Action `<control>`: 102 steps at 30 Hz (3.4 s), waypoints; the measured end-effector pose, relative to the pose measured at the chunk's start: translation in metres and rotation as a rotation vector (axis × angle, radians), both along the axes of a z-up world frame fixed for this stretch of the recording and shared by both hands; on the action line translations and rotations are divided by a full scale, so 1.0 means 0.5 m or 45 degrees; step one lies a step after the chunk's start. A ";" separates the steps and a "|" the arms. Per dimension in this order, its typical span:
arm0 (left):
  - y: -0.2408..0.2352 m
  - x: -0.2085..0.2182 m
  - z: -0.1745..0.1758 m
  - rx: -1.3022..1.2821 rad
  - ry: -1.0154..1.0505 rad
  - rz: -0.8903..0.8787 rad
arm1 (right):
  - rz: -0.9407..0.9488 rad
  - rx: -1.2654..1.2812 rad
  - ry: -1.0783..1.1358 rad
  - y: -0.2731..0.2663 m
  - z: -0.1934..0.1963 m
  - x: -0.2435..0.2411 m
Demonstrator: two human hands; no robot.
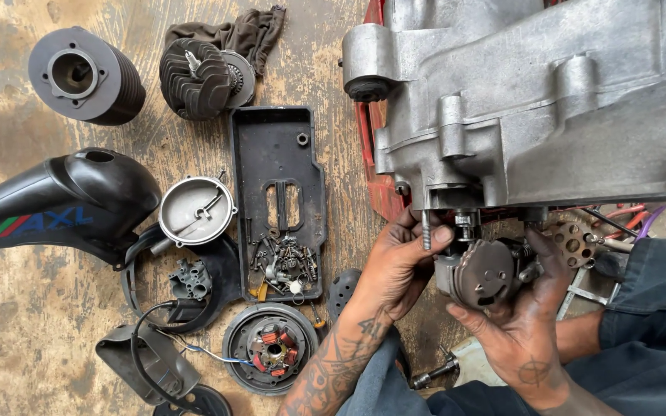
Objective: The person sits on the floor and assembles a motorcycle engine. They insert bolts into the engine casing, attach a clutch assembly, and use a hammer to tap the components into place.
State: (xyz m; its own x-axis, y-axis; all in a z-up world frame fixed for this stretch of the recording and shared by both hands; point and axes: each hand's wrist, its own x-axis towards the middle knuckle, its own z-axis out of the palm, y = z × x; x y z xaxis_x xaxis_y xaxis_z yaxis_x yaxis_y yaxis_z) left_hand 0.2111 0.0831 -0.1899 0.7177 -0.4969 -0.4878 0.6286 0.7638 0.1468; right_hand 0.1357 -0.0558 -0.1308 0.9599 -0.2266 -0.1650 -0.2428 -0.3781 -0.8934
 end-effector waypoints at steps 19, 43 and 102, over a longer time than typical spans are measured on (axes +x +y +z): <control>0.014 0.019 0.031 0.141 0.025 0.033 | 0.041 -0.156 -0.175 0.053 0.025 0.041; 0.031 0.011 0.022 0.274 -0.099 -0.203 | -0.097 0.102 -0.168 0.021 -0.060 -0.036; 0.041 0.039 0.011 0.099 -0.003 -0.338 | -0.122 -0.172 -0.219 0.042 -0.051 0.001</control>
